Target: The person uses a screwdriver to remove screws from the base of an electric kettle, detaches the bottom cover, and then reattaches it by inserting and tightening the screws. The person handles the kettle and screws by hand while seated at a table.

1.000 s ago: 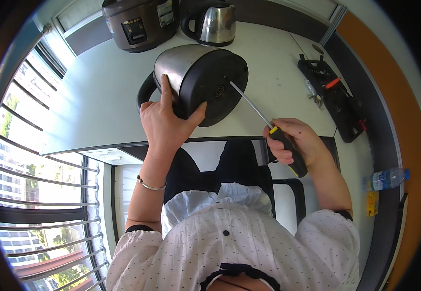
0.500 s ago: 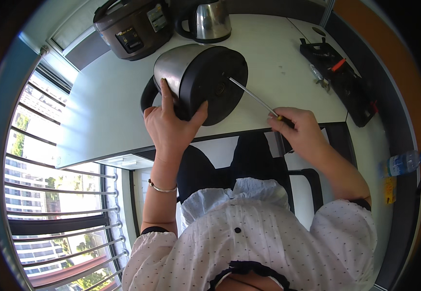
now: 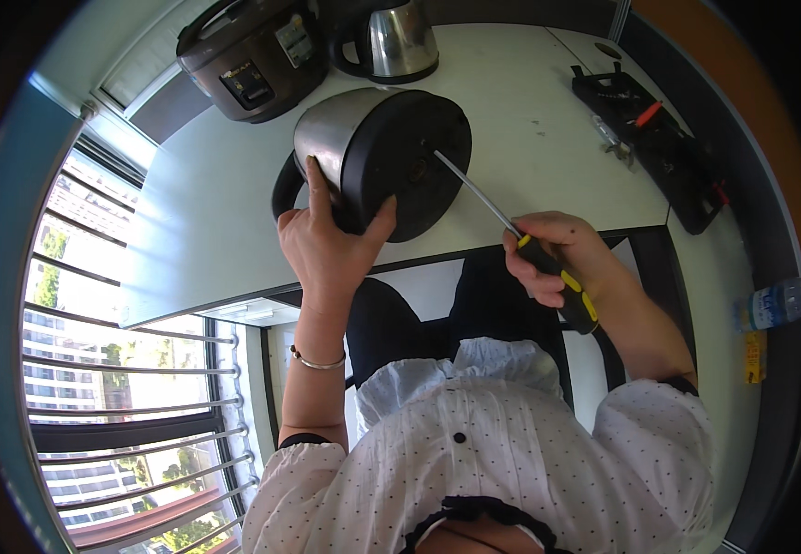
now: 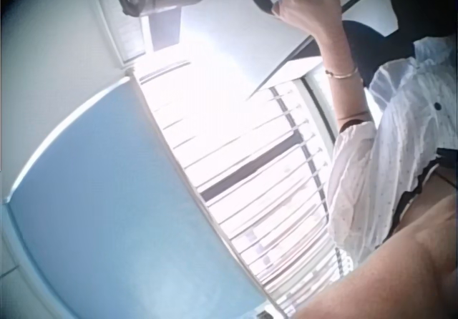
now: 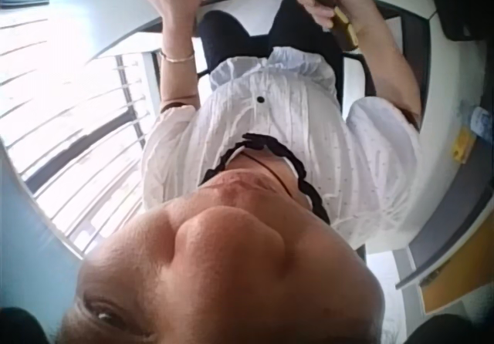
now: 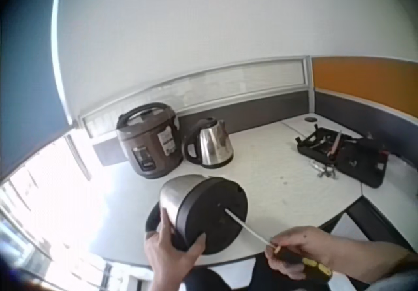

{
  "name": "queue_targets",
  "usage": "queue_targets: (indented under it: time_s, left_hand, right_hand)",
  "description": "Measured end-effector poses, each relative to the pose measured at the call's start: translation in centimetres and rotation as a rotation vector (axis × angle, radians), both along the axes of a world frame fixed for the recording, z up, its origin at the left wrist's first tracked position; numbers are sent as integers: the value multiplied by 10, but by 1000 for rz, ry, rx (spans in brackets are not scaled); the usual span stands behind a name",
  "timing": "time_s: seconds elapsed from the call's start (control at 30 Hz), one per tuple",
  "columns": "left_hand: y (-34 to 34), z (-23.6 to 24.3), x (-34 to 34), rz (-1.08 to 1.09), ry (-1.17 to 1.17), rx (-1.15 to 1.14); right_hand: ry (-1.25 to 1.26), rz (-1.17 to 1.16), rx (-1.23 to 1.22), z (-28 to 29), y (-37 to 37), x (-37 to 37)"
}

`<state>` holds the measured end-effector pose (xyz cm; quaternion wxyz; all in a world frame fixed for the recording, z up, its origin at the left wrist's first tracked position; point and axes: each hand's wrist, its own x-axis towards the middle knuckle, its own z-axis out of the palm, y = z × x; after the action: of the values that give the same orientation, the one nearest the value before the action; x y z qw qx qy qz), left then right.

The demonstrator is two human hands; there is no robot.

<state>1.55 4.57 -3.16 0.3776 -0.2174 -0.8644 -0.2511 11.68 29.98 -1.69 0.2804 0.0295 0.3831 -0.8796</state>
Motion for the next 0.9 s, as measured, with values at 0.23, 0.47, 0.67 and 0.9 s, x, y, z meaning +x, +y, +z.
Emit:
queue_targets:
  time_s: [0.23,0.47,0.67,0.9]
  left_hand:
    - [1,1,2,11,-10,8]
    - [0,3,2,21,-97,45]
    - [-7,0,-4,13,-148,124]
    - [-12,4,-9,-30,-282,266]
  right_hand:
    - [55,-30,23,-15,-6,4]
    - [118,-120,261,-19,-13,15]
    - [325,-211,596,-28,-14,19]
    - [990,-700,1709,-31,7,21]
